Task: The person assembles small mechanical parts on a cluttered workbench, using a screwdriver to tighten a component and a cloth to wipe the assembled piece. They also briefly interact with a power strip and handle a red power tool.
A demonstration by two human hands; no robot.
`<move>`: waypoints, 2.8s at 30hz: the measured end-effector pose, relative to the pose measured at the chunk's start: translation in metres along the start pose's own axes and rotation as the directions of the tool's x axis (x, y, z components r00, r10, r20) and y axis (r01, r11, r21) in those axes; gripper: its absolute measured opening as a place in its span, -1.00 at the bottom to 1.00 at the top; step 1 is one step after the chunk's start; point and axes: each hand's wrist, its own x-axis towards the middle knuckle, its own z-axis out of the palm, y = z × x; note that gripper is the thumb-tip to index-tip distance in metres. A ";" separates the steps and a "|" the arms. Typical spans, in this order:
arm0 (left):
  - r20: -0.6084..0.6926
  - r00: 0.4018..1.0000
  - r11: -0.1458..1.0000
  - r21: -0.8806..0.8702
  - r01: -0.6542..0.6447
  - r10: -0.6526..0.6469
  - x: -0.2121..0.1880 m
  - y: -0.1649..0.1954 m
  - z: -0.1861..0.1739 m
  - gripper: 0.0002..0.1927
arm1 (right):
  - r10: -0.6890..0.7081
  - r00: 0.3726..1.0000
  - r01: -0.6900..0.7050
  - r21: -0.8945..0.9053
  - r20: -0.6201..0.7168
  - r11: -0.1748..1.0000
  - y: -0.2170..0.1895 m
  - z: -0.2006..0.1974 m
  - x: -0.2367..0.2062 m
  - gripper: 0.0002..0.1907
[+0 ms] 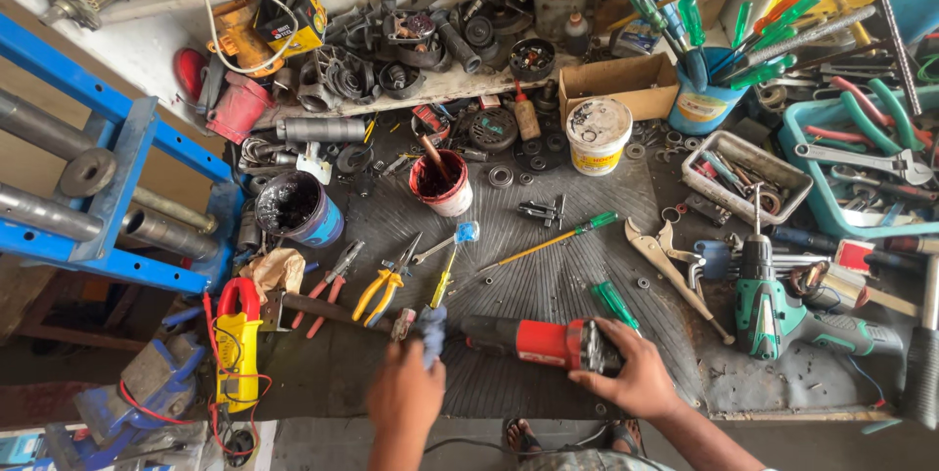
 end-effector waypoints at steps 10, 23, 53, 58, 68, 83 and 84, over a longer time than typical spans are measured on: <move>-0.754 0.644 0.990 0.069 -0.123 0.132 0.008 -0.073 -0.019 -0.68 | 0.415 0.902 -0.262 -0.609 0.122 0.749 -0.048 -0.011 0.040 -0.24; -0.269 0.959 0.902 -0.386 -0.195 0.092 -0.012 -0.066 0.068 -0.76 | 0.100 0.984 -0.027 -0.433 0.147 0.901 -0.043 -0.003 0.035 -0.24; 0.088 0.587 0.519 -0.583 -0.625 0.805 -0.081 -0.055 0.133 -0.85 | 0.324 0.528 -0.468 -0.050 0.785 0.882 -0.043 0.088 -0.100 -0.40; -0.116 0.373 0.271 -0.499 -0.823 0.920 -0.091 -0.007 0.076 -0.86 | 0.240 0.600 -0.652 0.293 0.763 0.699 -0.005 0.080 -0.139 -0.40; -0.197 0.028 -0.046 -0.360 -0.932 0.980 -0.177 0.130 0.069 0.00 | 0.222 0.816 -0.253 -0.014 0.534 0.967 -0.015 -0.044 -0.183 -0.60; 0.025 0.563 -0.229 -0.898 0.376 0.826 -0.214 0.174 0.176 -0.73 | 0.495 0.865 -0.452 0.548 0.076 0.704 0.041 -0.086 -0.302 -0.72; 0.019 0.606 -0.252 -0.899 0.359 0.795 -0.224 0.175 0.173 -0.75 | 0.468 0.862 -0.507 0.348 0.196 0.788 0.034 -0.083 -0.298 -0.70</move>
